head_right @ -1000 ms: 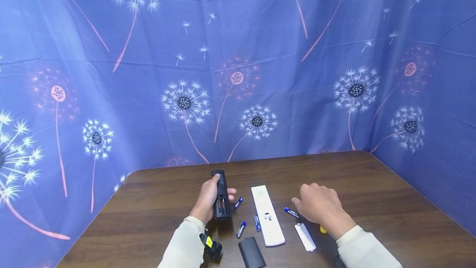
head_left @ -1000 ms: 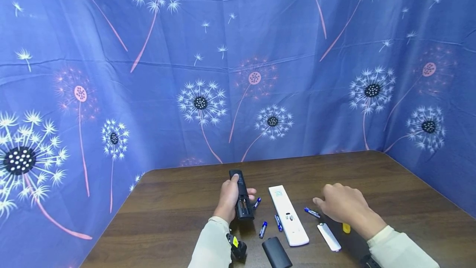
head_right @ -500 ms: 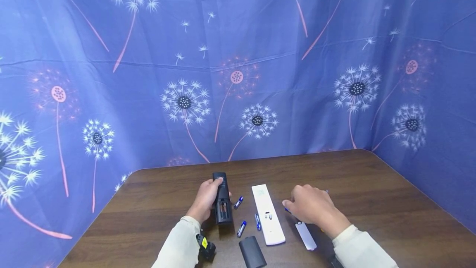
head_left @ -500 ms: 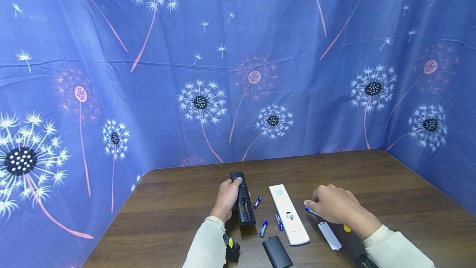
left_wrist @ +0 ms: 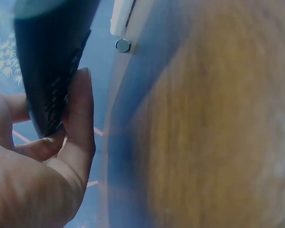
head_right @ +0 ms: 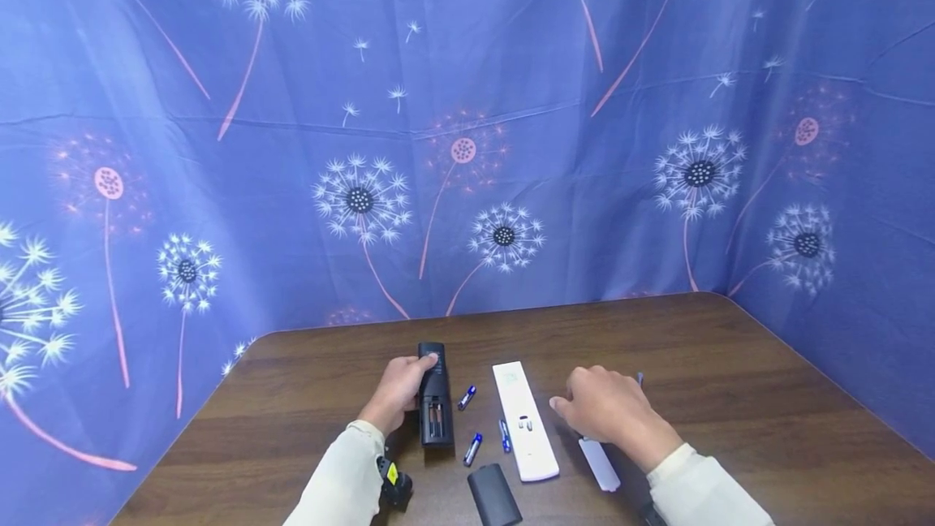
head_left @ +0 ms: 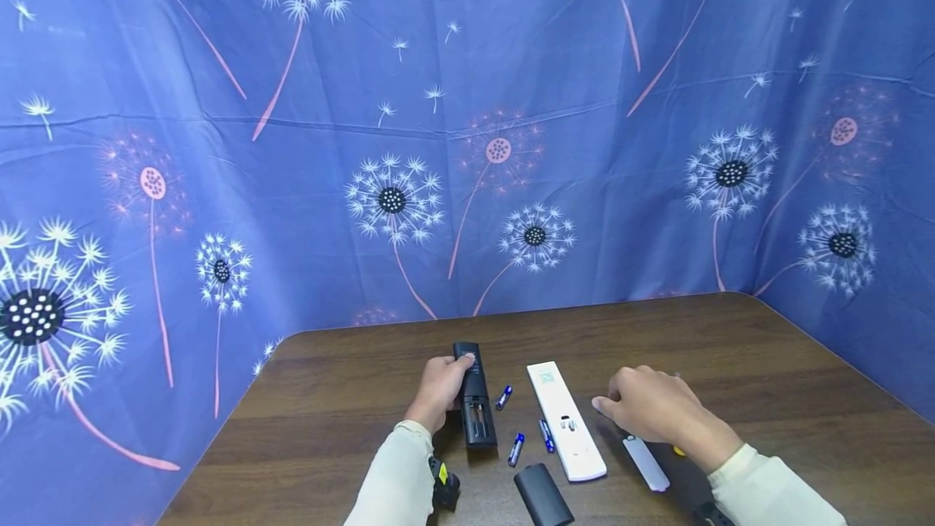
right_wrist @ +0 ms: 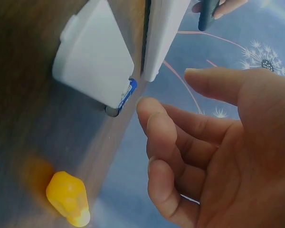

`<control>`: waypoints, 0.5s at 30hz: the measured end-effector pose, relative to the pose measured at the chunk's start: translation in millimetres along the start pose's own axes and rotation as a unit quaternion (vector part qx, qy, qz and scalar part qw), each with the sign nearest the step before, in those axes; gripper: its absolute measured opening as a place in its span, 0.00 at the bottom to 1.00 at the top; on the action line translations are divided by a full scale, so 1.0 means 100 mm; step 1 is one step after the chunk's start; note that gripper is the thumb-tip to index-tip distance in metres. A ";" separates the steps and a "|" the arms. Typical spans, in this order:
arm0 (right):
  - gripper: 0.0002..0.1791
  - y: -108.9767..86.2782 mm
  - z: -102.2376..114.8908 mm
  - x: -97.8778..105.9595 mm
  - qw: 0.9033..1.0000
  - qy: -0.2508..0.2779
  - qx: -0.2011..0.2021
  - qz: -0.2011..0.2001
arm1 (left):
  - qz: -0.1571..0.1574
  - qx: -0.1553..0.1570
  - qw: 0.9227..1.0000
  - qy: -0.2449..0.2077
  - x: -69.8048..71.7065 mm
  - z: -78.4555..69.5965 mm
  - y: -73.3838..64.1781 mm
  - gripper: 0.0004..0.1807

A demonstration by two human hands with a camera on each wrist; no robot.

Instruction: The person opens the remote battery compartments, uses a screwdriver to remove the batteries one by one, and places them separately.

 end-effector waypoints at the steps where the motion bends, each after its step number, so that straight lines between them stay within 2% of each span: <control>1: 0.15 0.00 0.01 0.00 1.000 -0.001 0.002 -0.001 | 0.000 0.002 1.000 0.007 0.01 0.01 0.01 0.22; 8: 0.14 0.01 0.03 -0.02 1.000 0.001 0.008 -0.010 | -0.006 0.008 0.999 0.048 0.02 0.03 0.00 0.23; 15: 0.13 0.03 0.05 -0.03 1.000 0.003 0.007 -0.013 | 0.005 0.009 0.998 0.057 0.00 0.02 -0.01 0.23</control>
Point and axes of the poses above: each hand's wrist, its own y-axis towards the middle knuckle, its own x-axis out of the back of the hand, z = x × y, the point moved 6 cm from there along y, towards the middle knuckle, and after that the axes turned 14 degrees about x, right-handed, at the moved point
